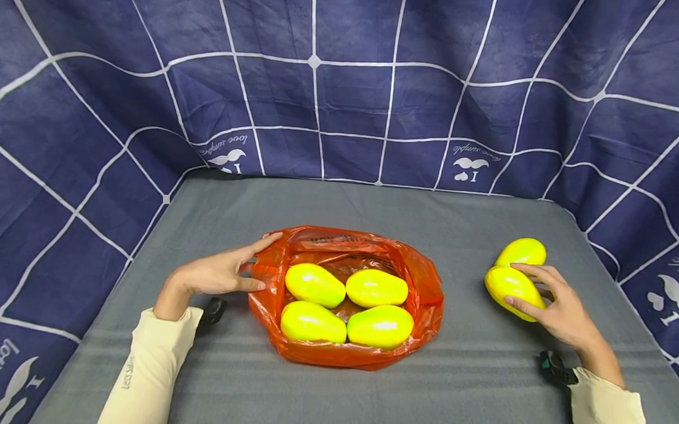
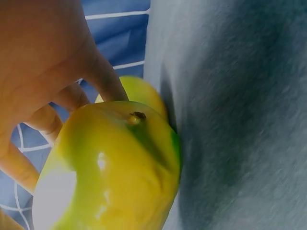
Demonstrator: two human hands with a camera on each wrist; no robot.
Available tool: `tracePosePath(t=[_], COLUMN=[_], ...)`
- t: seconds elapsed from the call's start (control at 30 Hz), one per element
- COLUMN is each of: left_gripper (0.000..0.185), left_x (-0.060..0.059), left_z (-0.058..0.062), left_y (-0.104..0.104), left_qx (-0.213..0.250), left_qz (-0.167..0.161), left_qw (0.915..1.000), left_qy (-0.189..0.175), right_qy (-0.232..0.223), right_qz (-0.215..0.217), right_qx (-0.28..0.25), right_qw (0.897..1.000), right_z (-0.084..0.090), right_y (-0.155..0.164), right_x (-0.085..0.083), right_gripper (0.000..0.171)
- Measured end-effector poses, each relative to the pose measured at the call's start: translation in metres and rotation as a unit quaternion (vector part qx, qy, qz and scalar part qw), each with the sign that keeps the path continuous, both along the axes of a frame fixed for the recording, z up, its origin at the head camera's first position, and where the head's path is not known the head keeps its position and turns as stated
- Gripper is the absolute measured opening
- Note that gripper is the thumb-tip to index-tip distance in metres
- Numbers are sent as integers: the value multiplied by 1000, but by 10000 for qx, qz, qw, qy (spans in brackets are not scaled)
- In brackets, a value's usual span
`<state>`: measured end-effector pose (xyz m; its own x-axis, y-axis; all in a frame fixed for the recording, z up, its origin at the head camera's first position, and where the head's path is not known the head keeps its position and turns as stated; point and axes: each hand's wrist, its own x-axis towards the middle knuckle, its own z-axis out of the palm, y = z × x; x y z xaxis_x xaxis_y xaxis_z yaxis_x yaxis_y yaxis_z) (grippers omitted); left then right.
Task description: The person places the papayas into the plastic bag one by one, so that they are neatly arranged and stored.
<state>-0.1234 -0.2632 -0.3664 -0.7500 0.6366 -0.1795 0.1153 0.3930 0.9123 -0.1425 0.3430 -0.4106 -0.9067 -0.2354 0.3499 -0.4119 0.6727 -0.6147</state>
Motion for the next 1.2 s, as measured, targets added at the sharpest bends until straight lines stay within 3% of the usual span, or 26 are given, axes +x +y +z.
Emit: tracePosePath(t=[0.4,0.77,0.97,1.2], left_gripper=[98,99,99,99], left_x=[0,-1,-1,-1], left_z=[2,-2,-3,-1], left_y=[1,0,1,1], left_qx=[83,41,49,51], left_qz=[16,25,43,77], left_qw=[9997,10000,10000,10000], left_qy=[-214,-24,-44,-34], right_qy=[62,-7,-67,293], right_qz=[258,874,1180,1689], right_qx=[373,596,819,1211], right_qw=[9990,9944,9896,9777], right_z=[25,53,69,87], right_y=[-23,-55,-77,-106], right_x=[-7,-15,-19,-26], right_gripper=[62,63,63,61])
